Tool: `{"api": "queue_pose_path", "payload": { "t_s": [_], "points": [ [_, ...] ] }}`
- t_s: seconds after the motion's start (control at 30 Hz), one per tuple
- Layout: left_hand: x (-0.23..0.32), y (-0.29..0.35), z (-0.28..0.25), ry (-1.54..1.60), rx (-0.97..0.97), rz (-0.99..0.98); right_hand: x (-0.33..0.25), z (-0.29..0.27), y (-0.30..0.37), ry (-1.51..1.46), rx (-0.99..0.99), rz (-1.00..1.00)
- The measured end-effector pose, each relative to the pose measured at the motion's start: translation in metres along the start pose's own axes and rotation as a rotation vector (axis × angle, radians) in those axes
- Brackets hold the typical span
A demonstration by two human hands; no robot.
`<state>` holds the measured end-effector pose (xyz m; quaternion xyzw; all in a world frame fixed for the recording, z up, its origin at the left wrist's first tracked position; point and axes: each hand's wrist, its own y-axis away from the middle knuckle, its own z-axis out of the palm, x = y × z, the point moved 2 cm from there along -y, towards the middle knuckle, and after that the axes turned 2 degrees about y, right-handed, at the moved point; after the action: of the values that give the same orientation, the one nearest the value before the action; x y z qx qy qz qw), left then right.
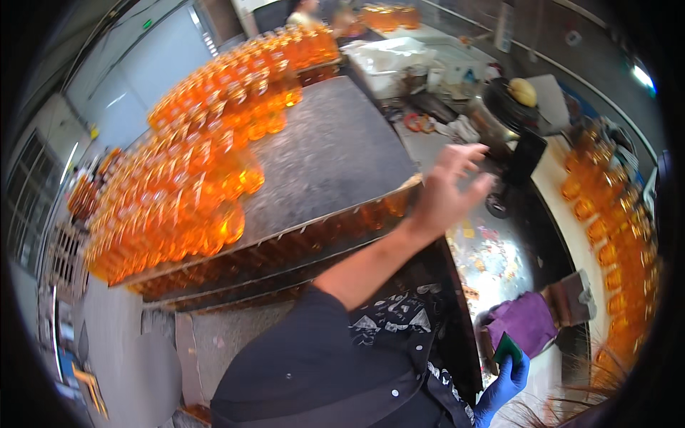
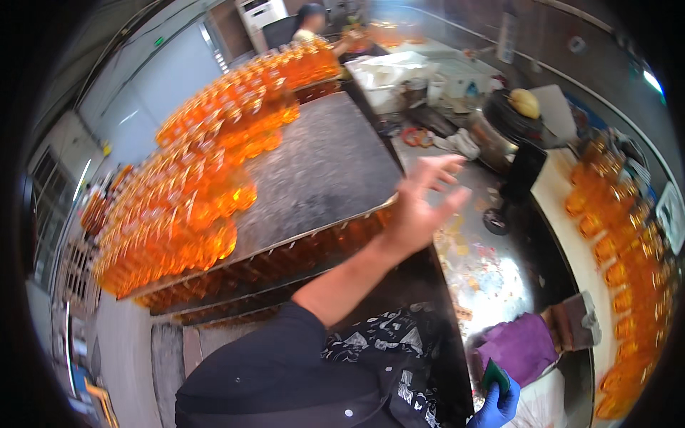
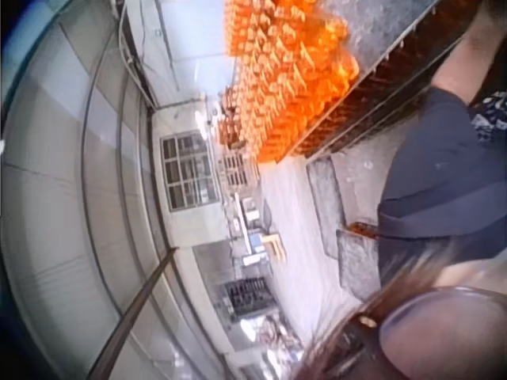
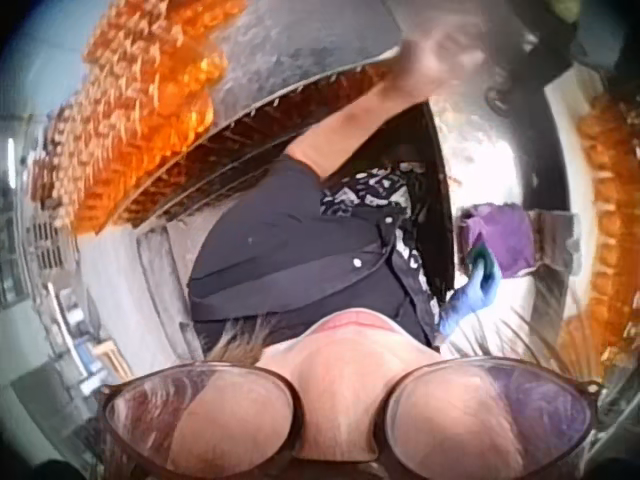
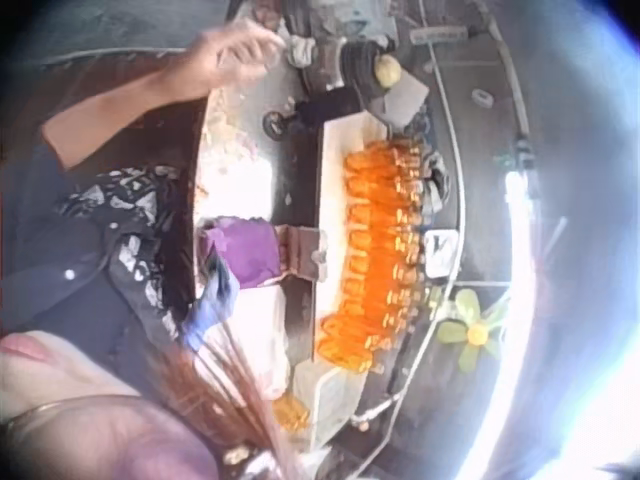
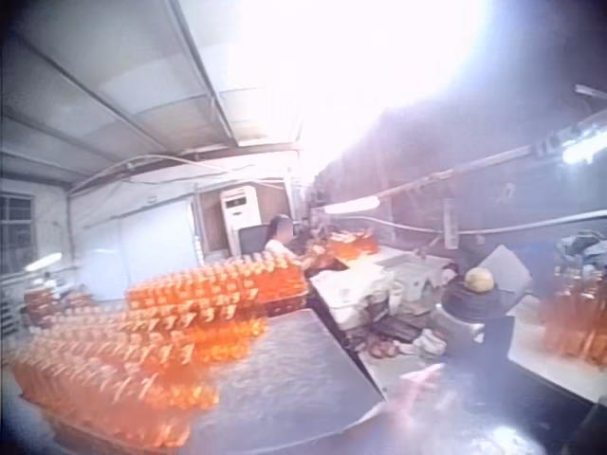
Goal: The person picks up amber-colored plastic bottles from a tray, wipes them with a cloth, and applies a rectangular label to the front of each bottle. They smooth the label with their gloved fingers and place the finished bottle onto a metal counter. The process is repeated for multiple bottles in a continuous sequence.
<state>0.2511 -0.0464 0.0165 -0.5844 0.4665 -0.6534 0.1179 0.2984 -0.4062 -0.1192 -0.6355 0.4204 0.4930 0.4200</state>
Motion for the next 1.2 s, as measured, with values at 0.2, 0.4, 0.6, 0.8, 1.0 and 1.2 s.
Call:
{"api": "queue_pose_path", "payload": {
  "t_s": [0.2,0.4,0.6,0.8,1.0,1.2],
  "points": [
    [0.032,0.034,-0.200,-0.769,0.509,0.217,-0.004,0.018,-0.009,-0.005,-0.149,-0.106],
    [-0.024,0.056,-0.308,-1.066,0.836,0.051,-0.017,0.036,-0.001,-0.122,-0.226,-0.046],
    [-0.101,0.039,-0.319,-1.070,1.059,-0.146,-0.019,0.012,0.006,-0.112,-0.141,-0.072],
    [-0.135,0.068,-0.411,-1.206,1.077,-0.143,-0.017,0.002,0.000,-0.108,-0.216,-0.012],
    [-0.042,0.053,-0.255,-0.291,0.700,-0.138,-0.015,-0.010,0.011,-0.411,-0.164,0.204],
    [-0.008,0.028,-0.017,0.627,-0.304,-0.499,-0.020,-0.025,0.006,-0.897,-0.026,0.379]
  ]
}}
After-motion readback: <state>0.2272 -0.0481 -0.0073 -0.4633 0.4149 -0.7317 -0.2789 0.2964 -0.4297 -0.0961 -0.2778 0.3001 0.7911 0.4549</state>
